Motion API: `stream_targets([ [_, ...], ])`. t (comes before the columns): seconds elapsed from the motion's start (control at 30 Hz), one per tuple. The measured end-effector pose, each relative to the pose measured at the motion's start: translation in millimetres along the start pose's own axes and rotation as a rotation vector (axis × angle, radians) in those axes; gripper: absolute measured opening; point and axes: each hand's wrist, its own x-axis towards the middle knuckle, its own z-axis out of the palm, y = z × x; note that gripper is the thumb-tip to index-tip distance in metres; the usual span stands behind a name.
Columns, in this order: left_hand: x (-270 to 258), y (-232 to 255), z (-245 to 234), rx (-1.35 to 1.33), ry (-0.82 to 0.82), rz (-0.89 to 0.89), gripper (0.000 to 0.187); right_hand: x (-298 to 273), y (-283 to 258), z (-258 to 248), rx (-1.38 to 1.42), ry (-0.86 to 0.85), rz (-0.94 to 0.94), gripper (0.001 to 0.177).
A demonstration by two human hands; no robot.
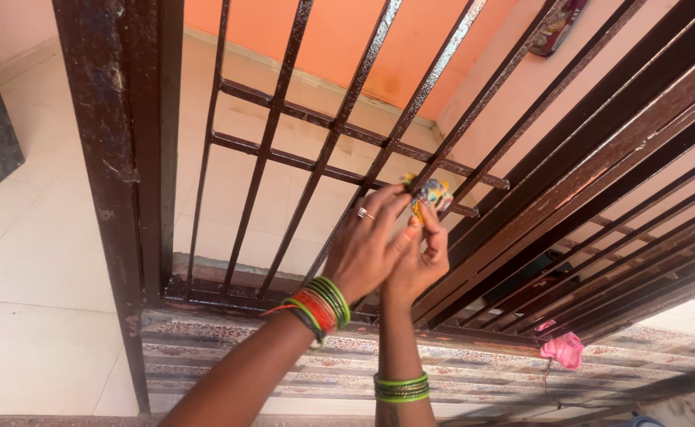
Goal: The person wipes the bars and frame of a metal gate using a cloth, moving their hands across the different sections.
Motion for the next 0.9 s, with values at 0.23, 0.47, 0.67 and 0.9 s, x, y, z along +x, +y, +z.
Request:
stream_targets([
  [0.23, 3, 8, -17, -0.195, 0.096, -0.072, 0.04, -4, -40, 8, -0.386, -0.076, -0.342, 0.013],
  [0.47, 13, 24, -31, 0.034, 0.167, -0.057, 0.039, 33, -51, 19, -0.689, -0.302, -0.53, 0.023],
  [0.67, 14, 30, -34, 0.174, 0.24, -0.181, 0.029, 47, -51, 27, -0.824, -0.479, -0.564, 0.019],
  [0.9, -4, 21, -40, 0.041, 0.249, -0.318, 0.021, 9, -42, 22, -0.533, -0.303, -0.48, 0.025],
])
